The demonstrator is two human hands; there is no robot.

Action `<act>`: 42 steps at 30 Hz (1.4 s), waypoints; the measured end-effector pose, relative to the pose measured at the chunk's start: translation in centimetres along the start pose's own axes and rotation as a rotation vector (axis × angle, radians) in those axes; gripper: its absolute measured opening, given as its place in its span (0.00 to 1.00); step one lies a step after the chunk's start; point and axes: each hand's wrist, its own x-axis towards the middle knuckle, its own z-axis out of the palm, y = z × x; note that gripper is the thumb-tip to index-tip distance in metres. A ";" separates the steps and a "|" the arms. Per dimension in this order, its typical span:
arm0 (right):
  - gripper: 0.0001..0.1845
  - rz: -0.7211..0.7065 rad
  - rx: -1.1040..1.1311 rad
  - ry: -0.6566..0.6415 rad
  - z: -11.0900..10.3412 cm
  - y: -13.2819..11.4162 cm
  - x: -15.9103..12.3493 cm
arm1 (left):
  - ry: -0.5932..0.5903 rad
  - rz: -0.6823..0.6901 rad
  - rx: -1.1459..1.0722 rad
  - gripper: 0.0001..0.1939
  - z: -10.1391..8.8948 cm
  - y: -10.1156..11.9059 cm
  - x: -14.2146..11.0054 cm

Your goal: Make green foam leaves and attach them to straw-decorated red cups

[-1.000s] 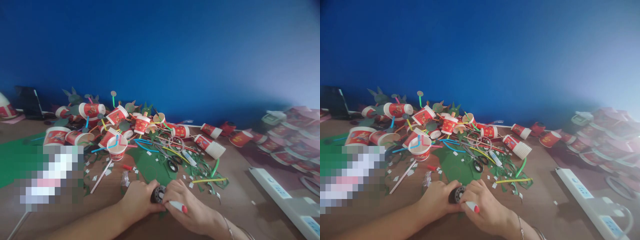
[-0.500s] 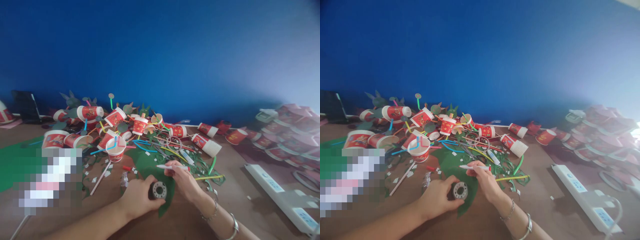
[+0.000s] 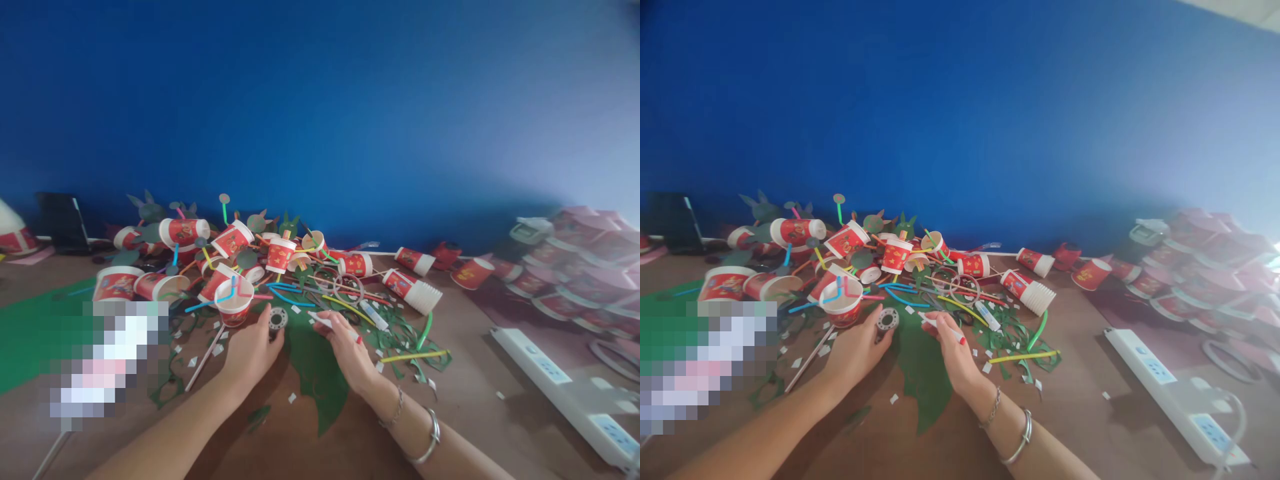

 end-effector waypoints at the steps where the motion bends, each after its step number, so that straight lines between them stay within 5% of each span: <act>1: 0.19 -0.021 -0.020 -0.001 0.0 0.0 0.2 | -0.004 0.000 0.023 0.28 0.0 -0.1 0.1; 5: 0.18 -0.082 -0.043 0.017 -0.1 0.2 0.8 | 0.022 0.051 -0.016 0.31 -0.2 0.3 -0.4; 9: 0.18 -0.084 0.026 0.004 -0.2 0.3 0.9 | -0.034 0.286 -0.171 0.20 -0.3 0.8 -1.2; 12: 0.18 -0.082 0.075 -0.017 -0.2 0.1 0.9 | -0.142 0.390 -0.177 0.29 0.0 1.0 -1.4; 16: 0.20 -0.059 0.130 -0.042 -0.2 0.4 1.2 | -0.197 0.371 -0.084 0.35 0.1 0.9 -1.0; 23: 0.18 -0.087 0.096 -0.069 0.2 0.8 2.4 | -0.121 0.339 0.036 0.22 -0.7 0.6 -0.6; 29: 0.16 -0.137 -0.288 -0.074 -1.1 -1.0 1.7 | -0.041 0.275 0.041 0.19 -0.3 0.0 -0.1; 33: 0.15 -0.200 -0.320 -0.089 -1.3 -1.5 0.7 | -0.025 0.267 -0.001 0.17 0.8 -0.3 0.4; 42: 0.17 0.035 -0.185 -0.404 -1.3 -1.2 0.7 | 0.038 0.268 -0.093 0.16 1.7 -0.8 1.1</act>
